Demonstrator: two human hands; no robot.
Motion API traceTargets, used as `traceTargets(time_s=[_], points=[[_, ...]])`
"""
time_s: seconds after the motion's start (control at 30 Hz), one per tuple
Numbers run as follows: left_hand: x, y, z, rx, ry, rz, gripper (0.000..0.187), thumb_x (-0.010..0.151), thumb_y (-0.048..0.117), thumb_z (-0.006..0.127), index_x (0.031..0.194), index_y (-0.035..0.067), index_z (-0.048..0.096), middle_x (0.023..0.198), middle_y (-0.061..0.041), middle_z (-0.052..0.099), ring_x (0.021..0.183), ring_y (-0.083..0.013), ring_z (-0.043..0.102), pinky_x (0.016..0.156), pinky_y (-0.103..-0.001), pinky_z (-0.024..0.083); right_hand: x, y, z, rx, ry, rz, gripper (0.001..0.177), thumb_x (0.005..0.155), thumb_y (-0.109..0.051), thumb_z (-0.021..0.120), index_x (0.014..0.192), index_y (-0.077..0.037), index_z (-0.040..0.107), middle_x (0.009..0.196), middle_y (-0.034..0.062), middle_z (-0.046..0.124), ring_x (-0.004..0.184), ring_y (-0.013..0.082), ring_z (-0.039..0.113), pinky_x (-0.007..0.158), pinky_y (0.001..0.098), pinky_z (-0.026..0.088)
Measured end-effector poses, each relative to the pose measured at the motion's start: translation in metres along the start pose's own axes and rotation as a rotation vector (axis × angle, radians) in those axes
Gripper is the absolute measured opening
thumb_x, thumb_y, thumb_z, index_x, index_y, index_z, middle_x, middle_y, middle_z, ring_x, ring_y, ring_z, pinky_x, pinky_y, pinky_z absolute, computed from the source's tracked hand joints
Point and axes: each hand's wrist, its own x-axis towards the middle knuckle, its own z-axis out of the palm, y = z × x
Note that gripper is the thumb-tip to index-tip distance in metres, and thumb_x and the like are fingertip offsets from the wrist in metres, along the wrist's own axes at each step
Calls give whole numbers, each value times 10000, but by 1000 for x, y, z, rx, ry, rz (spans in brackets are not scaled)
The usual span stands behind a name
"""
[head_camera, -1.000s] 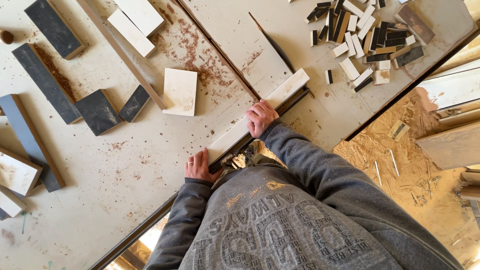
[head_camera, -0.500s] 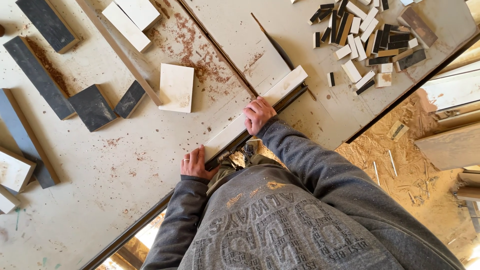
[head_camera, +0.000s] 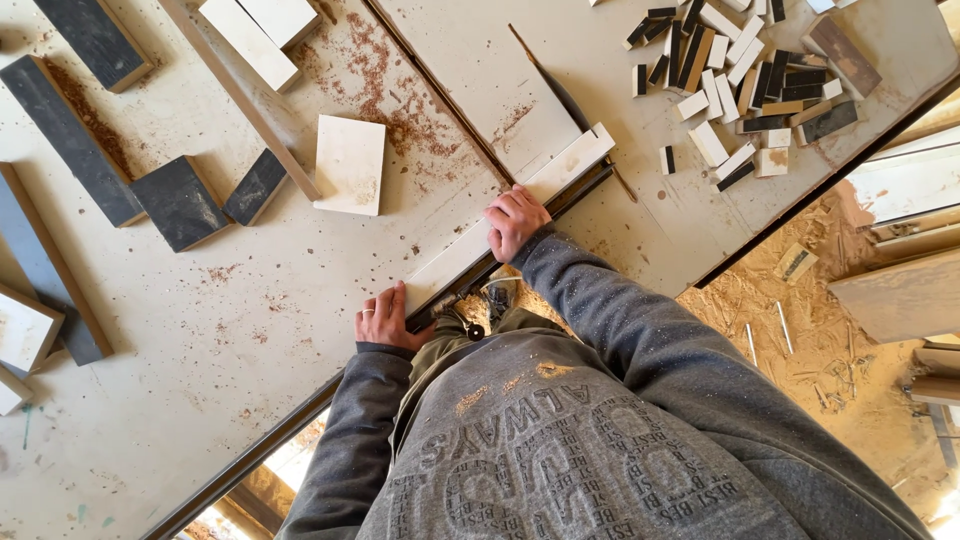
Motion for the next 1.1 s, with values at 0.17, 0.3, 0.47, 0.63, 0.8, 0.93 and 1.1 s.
traceTargets(time_s=[0.17,0.3,0.47,0.63,0.8,0.93,1.1], points=[[-1,4,-3,26,31,-12,956,583,624,870,1323,58,655,1179,-58,671,983,-273,637,805,-439,522,1,0,0,-1,6,-13,208,739,-80,576,877,-39,727,852,129,703,823,271,655,972,456,525],[-1,9,-7,50,51,-42,964,581,659,864,1320,72,668,1137,-55,680,935,-263,655,749,-427,567,-3,4,6,-16,-1,-18,202,747,-80,569,875,-45,723,843,128,696,804,265,646,968,450,526],[-3,11,-7,58,95,-40,938,613,678,860,1288,52,679,1114,-68,681,908,-274,663,696,-407,601,-5,6,10,-9,-9,-10,199,741,-82,561,859,-48,718,846,133,696,802,272,644,960,448,527],[-7,8,2,18,64,-79,942,618,679,862,1289,47,669,1114,-78,669,937,-289,653,719,-433,606,-6,5,9,-15,-18,-6,185,741,-82,562,849,-52,709,856,137,694,819,281,645,972,460,524],[-9,6,2,14,-51,-114,938,622,669,860,1316,80,636,1124,-109,635,1023,-321,619,743,-497,591,-10,11,18,-57,-45,-5,178,772,-77,557,876,-53,700,880,153,691,844,285,644,1015,486,507],[-7,9,-4,-5,-53,-120,942,602,675,858,1300,80,640,1119,-101,641,1012,-323,617,752,-498,579,-11,8,18,-55,-45,5,168,786,-79,561,884,-50,695,883,156,687,858,287,643,1028,487,504],[-9,5,0,0,-31,-105,921,628,661,844,1316,82,646,1127,-98,638,1019,-311,618,763,-482,579,-10,4,14,-71,-50,24,152,774,-84,570,868,-53,685,873,149,675,848,292,642,1036,497,495]])
